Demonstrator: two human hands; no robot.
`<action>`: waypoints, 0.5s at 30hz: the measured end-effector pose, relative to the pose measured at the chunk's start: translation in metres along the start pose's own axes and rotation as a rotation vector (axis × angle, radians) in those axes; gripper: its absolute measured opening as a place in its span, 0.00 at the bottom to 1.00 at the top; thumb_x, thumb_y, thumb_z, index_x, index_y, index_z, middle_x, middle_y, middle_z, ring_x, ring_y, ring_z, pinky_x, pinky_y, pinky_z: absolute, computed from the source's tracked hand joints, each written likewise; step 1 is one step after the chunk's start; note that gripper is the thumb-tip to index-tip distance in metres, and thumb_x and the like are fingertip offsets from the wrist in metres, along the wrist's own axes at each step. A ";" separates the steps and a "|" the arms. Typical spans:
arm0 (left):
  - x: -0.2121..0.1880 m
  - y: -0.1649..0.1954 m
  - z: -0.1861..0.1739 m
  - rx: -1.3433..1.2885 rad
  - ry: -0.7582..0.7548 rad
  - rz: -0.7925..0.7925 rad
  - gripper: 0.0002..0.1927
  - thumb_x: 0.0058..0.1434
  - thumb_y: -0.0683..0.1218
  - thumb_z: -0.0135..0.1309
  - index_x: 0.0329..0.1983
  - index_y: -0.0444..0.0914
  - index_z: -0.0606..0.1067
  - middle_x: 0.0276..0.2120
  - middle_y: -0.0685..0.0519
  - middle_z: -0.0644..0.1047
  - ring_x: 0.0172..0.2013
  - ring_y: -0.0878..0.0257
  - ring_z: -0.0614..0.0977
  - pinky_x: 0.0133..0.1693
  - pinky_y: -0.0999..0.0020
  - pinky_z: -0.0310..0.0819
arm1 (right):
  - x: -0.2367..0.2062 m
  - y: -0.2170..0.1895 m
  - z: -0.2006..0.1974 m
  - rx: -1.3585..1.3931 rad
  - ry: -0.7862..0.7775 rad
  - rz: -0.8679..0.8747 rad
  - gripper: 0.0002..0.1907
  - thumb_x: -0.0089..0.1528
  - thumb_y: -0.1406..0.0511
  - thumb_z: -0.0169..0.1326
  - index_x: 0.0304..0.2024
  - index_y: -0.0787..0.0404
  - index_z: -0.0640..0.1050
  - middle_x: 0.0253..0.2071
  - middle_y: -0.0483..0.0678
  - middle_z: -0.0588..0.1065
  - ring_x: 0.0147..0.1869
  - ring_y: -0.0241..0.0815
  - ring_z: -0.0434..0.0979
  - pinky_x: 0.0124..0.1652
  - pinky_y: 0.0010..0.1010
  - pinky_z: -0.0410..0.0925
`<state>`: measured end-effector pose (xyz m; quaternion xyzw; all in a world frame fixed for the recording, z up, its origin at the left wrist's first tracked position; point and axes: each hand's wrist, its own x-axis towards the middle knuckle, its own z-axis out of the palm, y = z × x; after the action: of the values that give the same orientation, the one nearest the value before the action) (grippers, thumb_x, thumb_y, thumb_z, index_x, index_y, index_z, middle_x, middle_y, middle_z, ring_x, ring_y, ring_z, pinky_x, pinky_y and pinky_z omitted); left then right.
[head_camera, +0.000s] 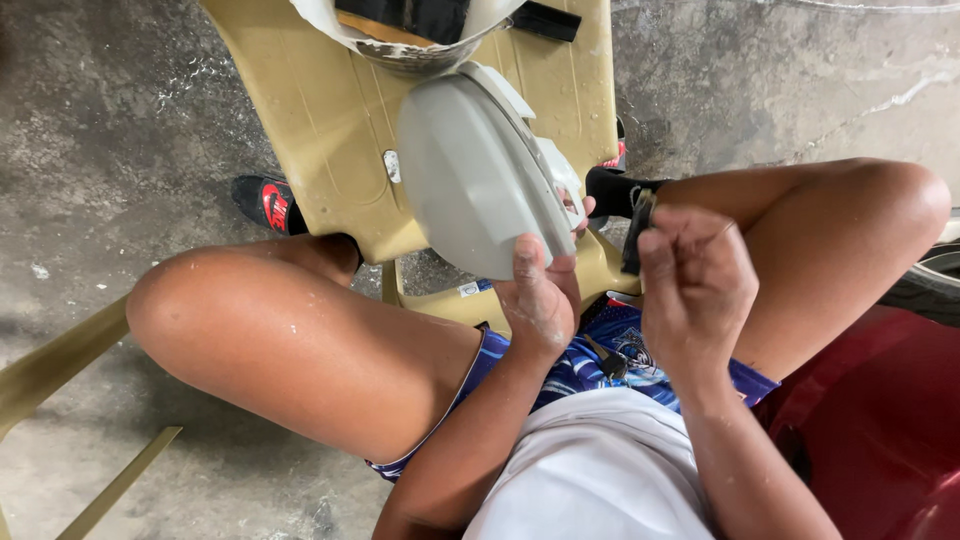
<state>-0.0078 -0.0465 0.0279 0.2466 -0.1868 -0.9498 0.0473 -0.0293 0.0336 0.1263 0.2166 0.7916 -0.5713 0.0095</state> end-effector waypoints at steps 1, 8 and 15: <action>0.000 0.003 0.000 0.013 -0.003 0.019 0.32 0.71 0.55 0.56 0.69 0.32 0.62 0.59 0.44 0.73 0.57 0.51 0.78 0.62 0.51 0.72 | 0.007 -0.001 0.002 0.056 0.006 -0.049 0.08 0.68 0.75 0.54 0.47 0.60 0.75 0.36 0.43 0.72 0.35 0.27 0.69 0.35 0.17 0.64; 0.003 0.030 -0.002 0.219 -0.009 -0.028 0.26 0.73 0.53 0.54 0.64 0.31 0.68 0.53 0.45 0.76 0.49 0.57 0.79 0.51 0.62 0.76 | 0.043 -0.020 0.008 -0.414 -0.369 -0.529 0.08 0.68 0.80 0.56 0.45 0.66 0.81 0.45 0.47 0.67 0.44 0.31 0.70 0.42 0.20 0.66; 0.003 0.035 -0.012 0.410 0.069 -0.149 0.21 0.71 0.54 0.54 0.57 0.33 0.72 0.45 0.51 0.75 0.40 0.67 0.74 0.37 0.72 0.69 | 0.046 -0.028 0.012 -0.439 -0.470 -0.431 0.15 0.59 0.73 0.70 0.48 0.62 0.84 0.47 0.44 0.68 0.37 0.30 0.63 0.38 0.23 0.64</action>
<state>-0.0050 -0.0838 0.0299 0.2963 -0.3555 -0.8839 -0.0678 -0.0836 0.0312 0.1355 -0.0989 0.8987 -0.4110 0.1165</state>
